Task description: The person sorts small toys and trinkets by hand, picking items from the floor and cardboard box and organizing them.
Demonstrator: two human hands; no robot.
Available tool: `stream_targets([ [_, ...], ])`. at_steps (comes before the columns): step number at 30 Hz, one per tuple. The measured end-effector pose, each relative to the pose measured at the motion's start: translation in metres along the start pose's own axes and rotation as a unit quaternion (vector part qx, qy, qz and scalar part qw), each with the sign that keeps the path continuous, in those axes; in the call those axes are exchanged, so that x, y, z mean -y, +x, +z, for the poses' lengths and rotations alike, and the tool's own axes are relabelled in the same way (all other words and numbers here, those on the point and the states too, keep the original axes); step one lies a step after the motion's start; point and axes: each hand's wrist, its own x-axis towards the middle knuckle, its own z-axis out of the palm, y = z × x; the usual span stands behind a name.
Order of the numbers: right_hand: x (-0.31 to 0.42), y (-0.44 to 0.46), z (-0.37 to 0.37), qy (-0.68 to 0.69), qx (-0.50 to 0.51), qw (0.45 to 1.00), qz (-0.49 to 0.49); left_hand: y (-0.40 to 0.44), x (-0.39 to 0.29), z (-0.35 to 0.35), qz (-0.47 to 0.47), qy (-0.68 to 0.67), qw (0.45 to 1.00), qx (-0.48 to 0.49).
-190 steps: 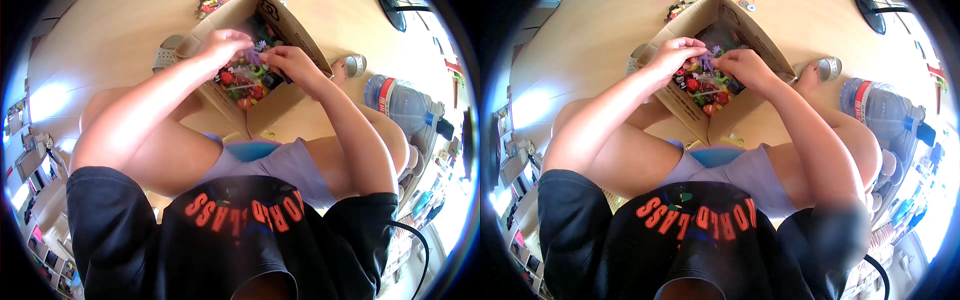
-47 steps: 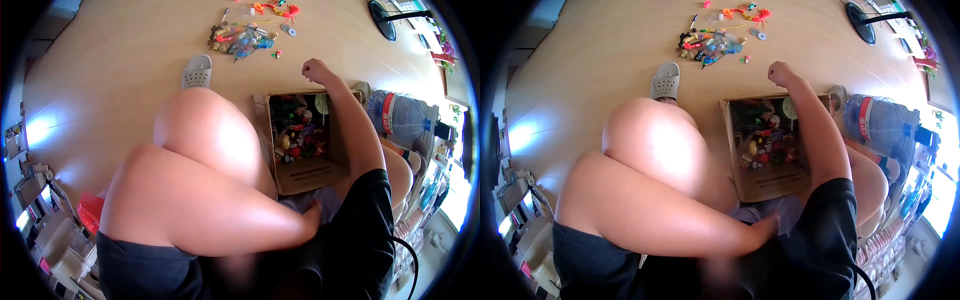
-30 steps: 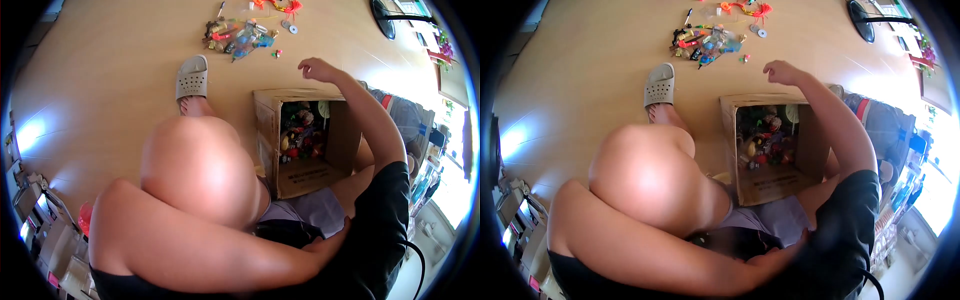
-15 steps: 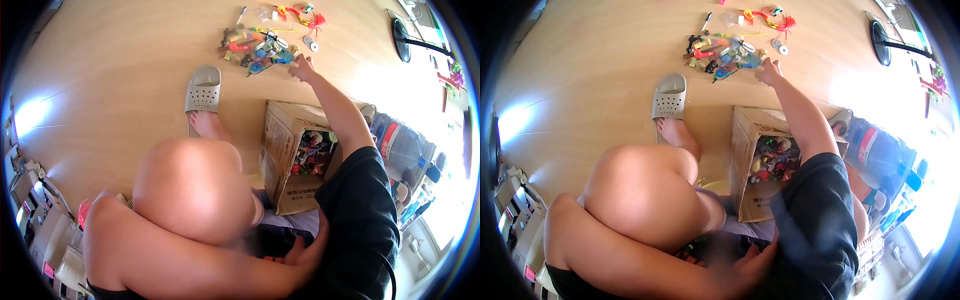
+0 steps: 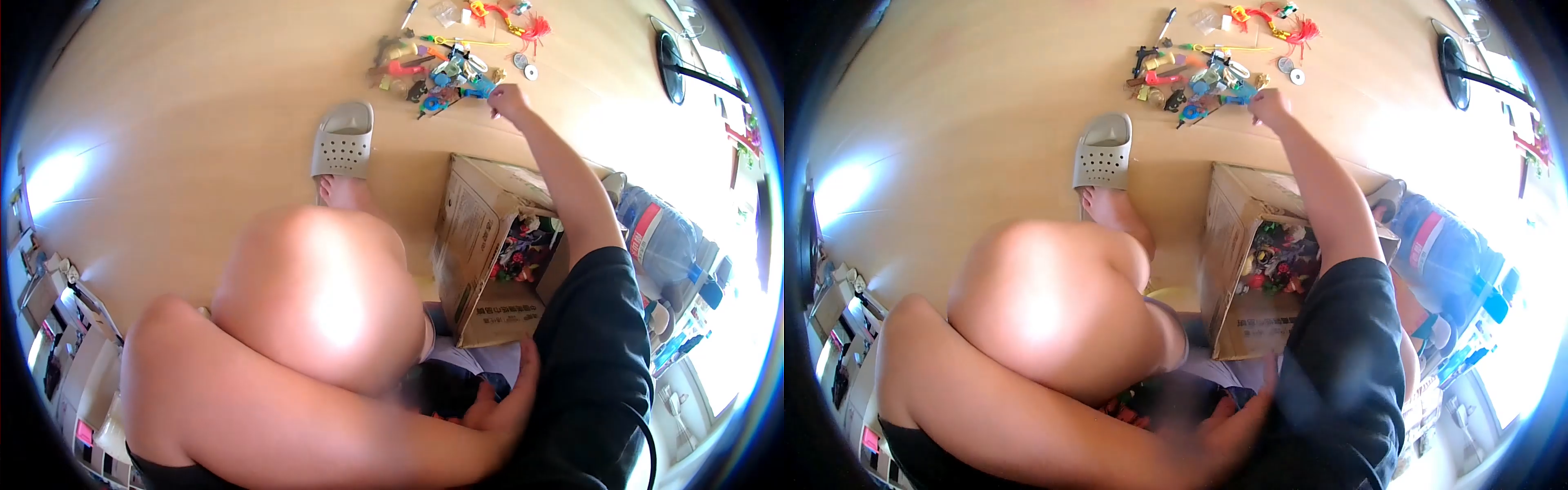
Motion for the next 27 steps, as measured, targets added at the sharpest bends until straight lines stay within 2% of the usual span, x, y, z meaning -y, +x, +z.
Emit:
stream_targets([
  [2, 0.018, -0.008, -0.029, 0.134, 0.048, 0.989, 0.027, -0.002, 0.002, -0.001, 0.0, 0.002, 1.0, -0.001],
  [4, 0.036, -0.025, -0.05, 0.281, 0.098, 0.952, 0.068, -0.005, 0.003, -0.001, -0.001, 0.004, 1.0, -0.003],
  [7, 0.058, -0.048, -0.064, 0.432, 0.099, 0.887, 0.128, -0.009, 0.006, -0.002, 0.0, 0.008, 1.0, -0.007],
  [8, 0.067, -0.053, -0.067, 0.429, 0.107, 0.885, 0.147, -0.009, 0.006, -0.002, 0.001, 0.01, 1.0, -0.008],
  [11, 0.079, -0.062, -0.077, 0.5, 0.188, 0.84, 0.1, -0.012, 0.007, 0.0, -0.002, 0.008, 1.0, -0.013],
  [15, 0.093, -0.058, -0.073, 0.527, 0.107, 0.842, 0.029, -0.015, 0.008, 0.0, -0.004, 0.011, 1.0, -0.018],
  [18, 0.1, -0.052, -0.075, 0.503, 0.089, 0.858, 0.049, -0.017, 0.01, 0.001, -0.003, 0.01, 1.0, -0.017],
  [22, 0.109, -0.04, -0.075, 0.613, 0.077, 0.786, 0.03, -0.018, 0.015, 0.003, -0.005, 0.009, 1.0, -0.019],
  [25, 0.104, -0.023, -0.069, 0.573, 0.1, 0.813, 0.019, -0.02, 0.019, 0.002, -0.005, 0.006, 1.0, -0.014],
  [27, 0.105, -0.028, -0.058, 0.544, 0.066, 0.835, 0.043, -0.021, 0.022, 0.002, -0.003, 0.005, 1.0, -0.01],
])
